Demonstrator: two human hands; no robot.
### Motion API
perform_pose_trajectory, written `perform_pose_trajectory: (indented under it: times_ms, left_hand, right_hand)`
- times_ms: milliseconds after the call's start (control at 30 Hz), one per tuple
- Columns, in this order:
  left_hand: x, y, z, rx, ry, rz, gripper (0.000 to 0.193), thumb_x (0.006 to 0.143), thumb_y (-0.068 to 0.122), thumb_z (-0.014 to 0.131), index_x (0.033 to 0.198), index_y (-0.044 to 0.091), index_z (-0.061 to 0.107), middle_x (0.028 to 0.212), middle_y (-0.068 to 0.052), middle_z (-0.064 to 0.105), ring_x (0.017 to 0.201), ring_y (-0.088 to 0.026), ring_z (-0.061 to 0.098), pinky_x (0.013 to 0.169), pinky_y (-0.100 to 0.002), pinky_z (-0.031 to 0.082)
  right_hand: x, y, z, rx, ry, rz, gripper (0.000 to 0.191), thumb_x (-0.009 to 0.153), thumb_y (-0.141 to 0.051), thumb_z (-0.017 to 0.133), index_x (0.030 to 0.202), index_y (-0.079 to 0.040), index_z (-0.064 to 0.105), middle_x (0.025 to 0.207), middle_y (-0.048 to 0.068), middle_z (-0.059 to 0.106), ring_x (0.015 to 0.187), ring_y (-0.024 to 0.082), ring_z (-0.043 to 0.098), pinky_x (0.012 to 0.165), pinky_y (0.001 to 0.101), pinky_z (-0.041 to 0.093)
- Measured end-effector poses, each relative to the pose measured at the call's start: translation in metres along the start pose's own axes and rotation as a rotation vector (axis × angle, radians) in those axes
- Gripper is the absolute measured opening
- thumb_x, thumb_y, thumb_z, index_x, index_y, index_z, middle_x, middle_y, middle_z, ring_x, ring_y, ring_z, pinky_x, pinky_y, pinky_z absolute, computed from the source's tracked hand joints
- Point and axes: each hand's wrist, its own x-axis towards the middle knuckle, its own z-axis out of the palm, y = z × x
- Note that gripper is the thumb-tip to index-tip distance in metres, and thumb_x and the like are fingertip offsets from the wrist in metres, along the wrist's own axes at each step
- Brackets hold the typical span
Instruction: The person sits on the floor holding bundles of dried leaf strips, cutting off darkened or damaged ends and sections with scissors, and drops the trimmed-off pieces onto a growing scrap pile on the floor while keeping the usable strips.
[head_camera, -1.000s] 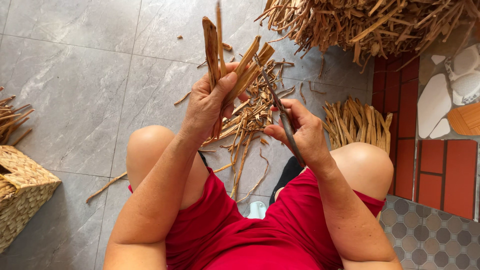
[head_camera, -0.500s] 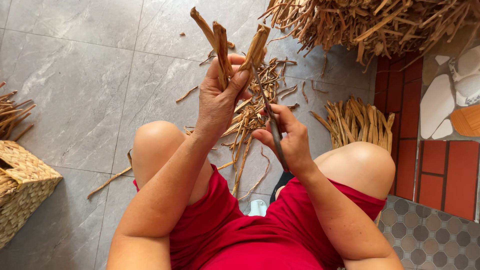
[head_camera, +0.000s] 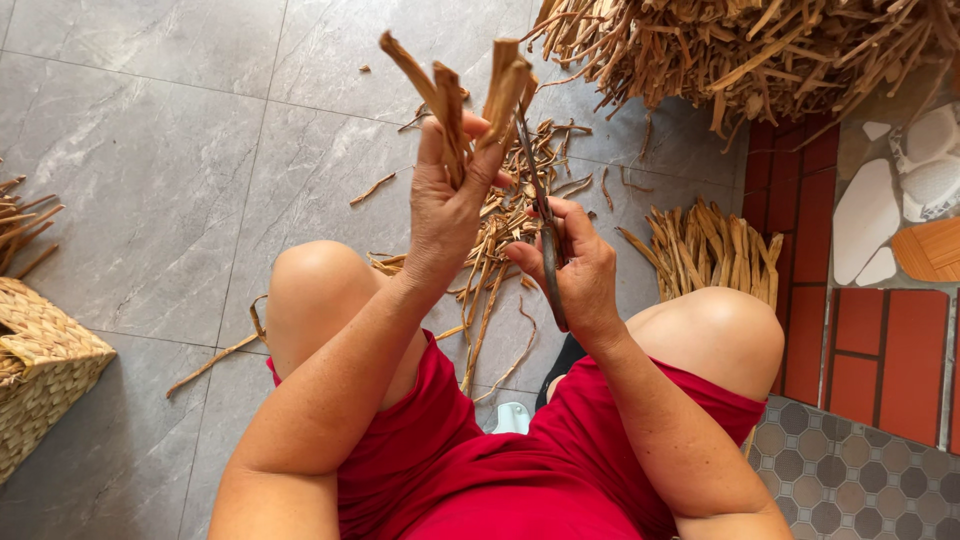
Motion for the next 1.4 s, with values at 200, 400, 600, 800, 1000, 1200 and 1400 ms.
perform_pose_trajectory:
  times_ms: [200, 400, 600, 800, 1000, 1200, 1400]
  left_hand:
    - [-0.009, -0.003, 0.012, 0.098, -0.037, 0.003, 0.021, 0.11, 0.011, 0.065, 0.126, 0.012, 0.051, 0.104, -0.001, 0.065, 0.091, -0.005, 0.062, 0.078, -0.023, 0.053]
    - [-0.005, 0.007, 0.006, -0.19, -0.021, -0.263, 0.029, 0.109, 0.023, 0.062, 0.134, 0.011, 0.052, 0.105, -0.003, 0.062, 0.087, -0.01, 0.065, 0.076, -0.024, 0.056]
    - [0.003, 0.005, -0.002, -0.353, -0.08, -0.395, 0.046, 0.101, 0.022, 0.072, 0.139, 0.004, 0.055, 0.106, -0.006, 0.069, 0.09, -0.009, 0.062, 0.08, -0.024, 0.053]
    - [-0.002, -0.004, 0.001, -0.508, -0.06, -0.412, 0.03, 0.099, 0.015, 0.075, 0.124, 0.004, 0.065, 0.1, 0.0, 0.066, 0.087, -0.007, 0.058, 0.075, -0.024, 0.049]
    - [-0.003, -0.002, 0.004, -0.455, -0.039, -0.407, 0.024, 0.1, 0.013, 0.074, 0.12, 0.003, 0.066, 0.096, 0.0, 0.064, 0.081, -0.006, 0.054, 0.07, -0.022, 0.046]
    - [-0.001, 0.0, 0.002, -0.448, -0.023, -0.445, 0.022, 0.099, 0.015, 0.074, 0.115, 0.004, 0.064, 0.092, -0.002, 0.064, 0.075, -0.007, 0.059, 0.067, -0.024, 0.052]
    - [-0.003, 0.001, 0.0, -0.34, -0.051, -0.459, 0.023, 0.1, 0.018, 0.072, 0.115, 0.003, 0.063, 0.091, -0.003, 0.065, 0.068, -0.009, 0.063, 0.061, -0.022, 0.055]
  right_hand:
    - [0.006, 0.0, 0.0, -0.001, 0.079, -0.097, 0.049, 0.09, -0.02, 0.087, 0.129, -0.005, 0.063, 0.081, -0.007, 0.063, 0.072, 0.0, 0.051, 0.063, 0.0163, 0.044]
    - [0.006, 0.006, -0.002, 0.236, 0.042, 0.012, 0.046, 0.088, -0.015, 0.086, 0.128, -0.007, 0.066, 0.08, -0.008, 0.063, 0.073, -0.001, 0.054, 0.063, 0.0157, 0.042]
    - [0.005, 0.011, 0.0, 0.09, 0.06, -0.076, 0.046, 0.088, -0.023, 0.088, 0.126, -0.008, 0.067, 0.078, -0.006, 0.06, 0.072, 0.001, 0.053, 0.067, 0.0176, 0.045]
    - [0.011, 0.008, 0.0, 0.05, 0.006, -0.133, 0.049, 0.093, -0.036, 0.082, 0.129, -0.009, 0.061, 0.08, -0.007, 0.061, 0.074, 0.001, 0.056, 0.07, 0.018, 0.048]
    - [0.012, 0.008, 0.002, 0.057, 0.053, -0.042, 0.048, 0.089, -0.03, 0.086, 0.124, -0.008, 0.064, 0.075, -0.007, 0.053, 0.068, 0.001, 0.047, 0.062, 0.0176, 0.039]
    - [0.011, 0.009, 0.002, 0.287, 0.015, 0.051, 0.036, 0.09, -0.025, 0.084, 0.115, -0.005, 0.067, 0.072, -0.01, 0.055, 0.06, -0.002, 0.041, 0.053, 0.0172, 0.029]
    - [0.01, 0.006, -0.002, 0.41, 0.018, 0.113, 0.033, 0.089, -0.026, 0.083, 0.11, -0.005, 0.068, 0.066, -0.009, 0.054, 0.051, -0.001, 0.043, 0.044, 0.0173, 0.03]
